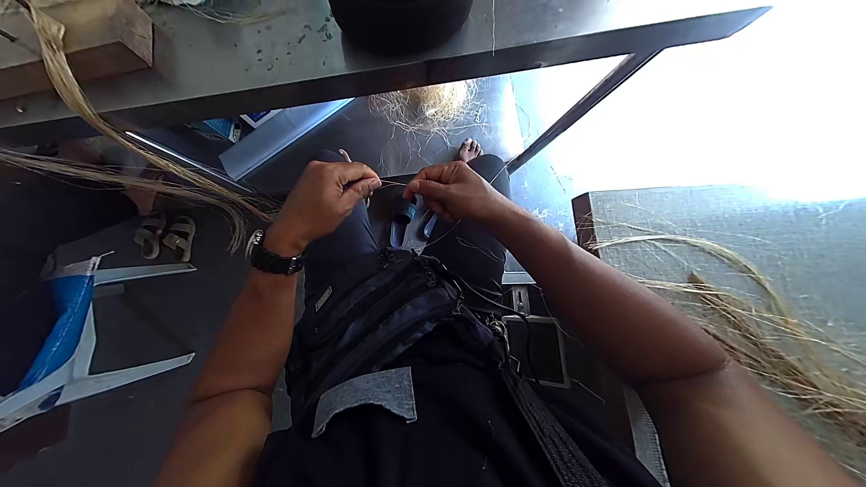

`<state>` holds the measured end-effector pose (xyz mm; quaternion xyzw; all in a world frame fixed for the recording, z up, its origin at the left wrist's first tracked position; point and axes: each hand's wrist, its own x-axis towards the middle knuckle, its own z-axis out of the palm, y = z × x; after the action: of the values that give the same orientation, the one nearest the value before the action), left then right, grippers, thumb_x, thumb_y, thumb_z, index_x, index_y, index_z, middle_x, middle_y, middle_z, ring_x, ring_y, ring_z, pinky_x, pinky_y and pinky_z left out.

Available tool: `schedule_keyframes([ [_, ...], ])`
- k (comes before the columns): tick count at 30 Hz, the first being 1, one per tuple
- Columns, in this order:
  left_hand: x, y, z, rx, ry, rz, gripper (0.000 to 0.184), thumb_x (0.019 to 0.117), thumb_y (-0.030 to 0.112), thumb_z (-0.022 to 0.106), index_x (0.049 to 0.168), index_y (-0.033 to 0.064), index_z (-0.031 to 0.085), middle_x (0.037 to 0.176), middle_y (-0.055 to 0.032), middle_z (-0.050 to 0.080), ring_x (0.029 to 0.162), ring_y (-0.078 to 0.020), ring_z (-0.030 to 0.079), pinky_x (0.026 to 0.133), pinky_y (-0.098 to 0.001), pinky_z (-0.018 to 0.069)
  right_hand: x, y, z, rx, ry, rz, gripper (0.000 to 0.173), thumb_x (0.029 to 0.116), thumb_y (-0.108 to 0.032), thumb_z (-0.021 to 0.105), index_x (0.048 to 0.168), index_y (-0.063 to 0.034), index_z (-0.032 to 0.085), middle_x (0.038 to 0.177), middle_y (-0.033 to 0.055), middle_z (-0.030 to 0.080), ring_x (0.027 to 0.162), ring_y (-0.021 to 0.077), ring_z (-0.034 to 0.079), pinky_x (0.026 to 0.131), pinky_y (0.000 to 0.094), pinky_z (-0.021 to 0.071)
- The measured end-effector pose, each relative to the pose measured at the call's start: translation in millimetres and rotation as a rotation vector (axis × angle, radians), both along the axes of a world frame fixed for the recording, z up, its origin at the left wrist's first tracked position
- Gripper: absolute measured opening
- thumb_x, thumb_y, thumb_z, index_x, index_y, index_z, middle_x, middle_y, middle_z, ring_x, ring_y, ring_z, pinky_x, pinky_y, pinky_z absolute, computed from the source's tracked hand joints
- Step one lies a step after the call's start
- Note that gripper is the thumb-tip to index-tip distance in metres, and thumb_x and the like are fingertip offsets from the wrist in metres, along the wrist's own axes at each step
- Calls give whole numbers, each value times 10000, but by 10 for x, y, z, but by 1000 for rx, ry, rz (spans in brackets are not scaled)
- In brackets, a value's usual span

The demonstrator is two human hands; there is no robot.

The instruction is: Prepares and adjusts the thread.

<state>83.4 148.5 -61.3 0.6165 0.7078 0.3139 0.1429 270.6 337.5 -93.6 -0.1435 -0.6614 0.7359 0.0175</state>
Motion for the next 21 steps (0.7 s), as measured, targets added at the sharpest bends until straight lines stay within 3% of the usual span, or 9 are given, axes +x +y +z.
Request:
schedule_keyframes([
  [3,3,-9,-25,38,-98,24,236,1065,242,557,1045,101,745,903,30,745,840,-24,704,806,-246,597,-4,4,-6,-16,7,7,162,1054,-136,580,1111,-25,683,608,-22,506,431,33,386,400,186,334],
  [6,77,45,-73,80,-323,83,198,1074,170,542,1076,46,696,955,-25,755,862,-121,751,835,-323,652,-7,-1,-17,-31,30,6,159,1047,-116,582,1088,-24,705,613,-25,520,430,29,375,396,185,326],
  [11,295,163,-188,70,-614,190,218,1108,148,440,1092,17,614,943,-91,746,756,-202,750,664,-346,655,-2,-16,-12,-77,21,13,183,1056,-109,565,1086,-4,711,585,-18,509,422,30,389,385,182,329],
  [16,375,247,-359,123,-533,291,245,1113,176,418,1071,40,617,959,-53,746,853,-158,738,753,-334,632,-2,-4,-17,-236,30,24,224,1073,-136,534,1114,8,700,579,-12,500,428,49,417,399,190,371],
  [19,342,279,-346,204,-547,310,255,1118,168,392,1082,22,597,965,-72,739,801,-179,735,689,-342,637,4,4,-15,-314,28,54,303,1102,-181,447,1166,-13,691,636,-5,547,458,58,447,427,204,402],
  [21,311,287,-294,254,-627,305,247,1122,159,376,1090,10,570,940,-97,735,738,-202,733,636,-345,636,0,-11,0,-363,16,47,345,1112,-186,385,1314,-47,627,711,20,591,486,70,476,443,212,419],
])
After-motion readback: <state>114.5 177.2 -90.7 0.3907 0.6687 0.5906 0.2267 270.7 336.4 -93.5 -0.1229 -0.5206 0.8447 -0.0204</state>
